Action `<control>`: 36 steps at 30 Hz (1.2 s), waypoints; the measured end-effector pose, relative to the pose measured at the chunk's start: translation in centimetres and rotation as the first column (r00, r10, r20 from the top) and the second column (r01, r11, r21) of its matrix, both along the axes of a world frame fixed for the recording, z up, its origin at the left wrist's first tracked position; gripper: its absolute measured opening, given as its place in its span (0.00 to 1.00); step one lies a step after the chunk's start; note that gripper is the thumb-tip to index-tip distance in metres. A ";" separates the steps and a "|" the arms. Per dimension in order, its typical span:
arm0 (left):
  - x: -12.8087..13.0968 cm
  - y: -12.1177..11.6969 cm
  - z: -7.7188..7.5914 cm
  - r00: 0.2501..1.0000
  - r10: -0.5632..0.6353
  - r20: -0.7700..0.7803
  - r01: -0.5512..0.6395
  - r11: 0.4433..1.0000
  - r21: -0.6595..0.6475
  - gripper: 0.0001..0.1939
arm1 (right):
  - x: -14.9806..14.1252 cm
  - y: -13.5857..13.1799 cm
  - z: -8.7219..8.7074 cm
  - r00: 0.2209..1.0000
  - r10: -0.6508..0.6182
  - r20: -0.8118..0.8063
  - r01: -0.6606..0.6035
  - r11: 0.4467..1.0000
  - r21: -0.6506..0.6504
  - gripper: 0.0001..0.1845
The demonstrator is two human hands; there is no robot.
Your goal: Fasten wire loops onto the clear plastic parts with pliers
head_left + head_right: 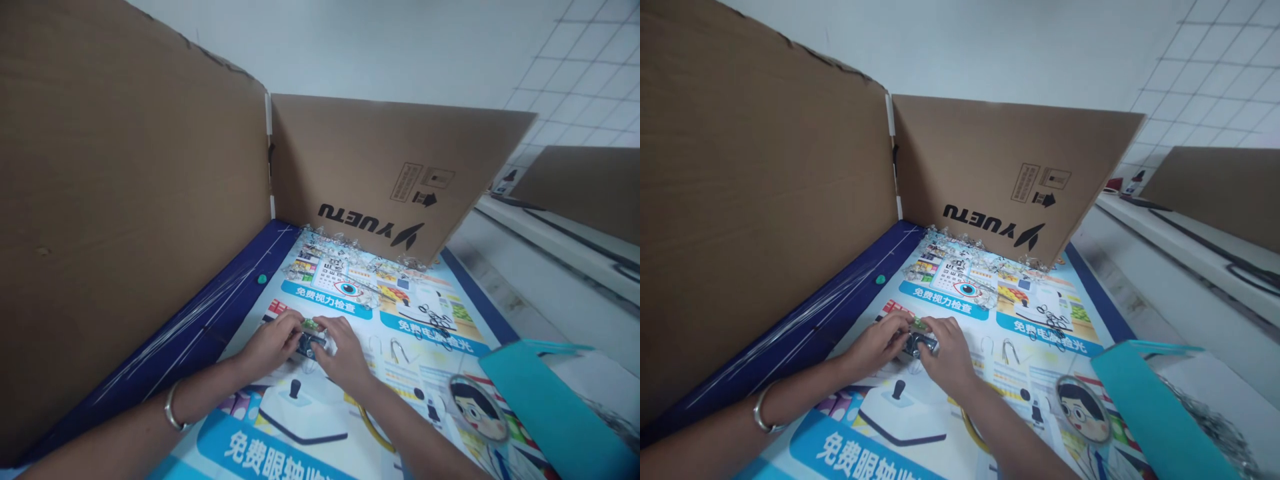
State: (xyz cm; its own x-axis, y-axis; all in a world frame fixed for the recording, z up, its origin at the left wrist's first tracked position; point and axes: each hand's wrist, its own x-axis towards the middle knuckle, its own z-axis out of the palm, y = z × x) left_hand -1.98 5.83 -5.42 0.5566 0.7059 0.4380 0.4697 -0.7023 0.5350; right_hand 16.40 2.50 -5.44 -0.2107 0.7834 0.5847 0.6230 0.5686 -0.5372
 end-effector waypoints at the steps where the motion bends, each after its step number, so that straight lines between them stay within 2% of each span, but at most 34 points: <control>1: 0.0 0.0 0.0 1.000 0.003 -0.002 -0.003 1.000 -0.001 0.04 | 0.0 0.0 0.0 1.000 0.004 0.000 -0.004 1.000 -0.001 0.24; 17: 0.5 -0.7 0.2 0.998 0.061 -0.024 -0.061 0.998 0.015 0.06 | -0.4 0.4 0.4 1.000 0.000 0.008 -0.001 0.996 0.089 0.21; 22: 0.6 -0.5 0.4 0.999 0.044 -0.003 -0.043 0.988 0.147 0.06 | -0.4 0.4 0.4 1.000 -0.006 0.001 0.006 0.995 0.104 0.20; 27: 0.6 -0.6 0.8 0.995 0.092 -0.039 -0.081 0.969 0.234 0.06 | -0.5 0.4 0.5 1.000 -0.004 0.002 0.004 0.995 0.101 0.20; 32: 0.5 -0.6 0.7 0.985 0.127 -0.114 -0.101 0.973 0.206 0.06 | -0.4 0.4 0.6 1.000 0.001 0.011 -0.002 0.996 0.088 0.19; 36: 0.4 -0.7 0.8 0.989 0.105 -0.100 -0.090 0.986 0.139 0.06 | -0.3 0.4 0.7 1.000 0.003 0.016 -0.004 0.997 0.083 0.19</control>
State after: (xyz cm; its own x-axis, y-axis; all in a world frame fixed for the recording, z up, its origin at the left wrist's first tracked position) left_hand -1.62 5.17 -4.66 0.5366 0.6983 0.4738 0.5885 -0.7120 0.3829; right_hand 16.11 2.94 -4.79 -0.2234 0.7313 0.6444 0.6290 0.6132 -0.4778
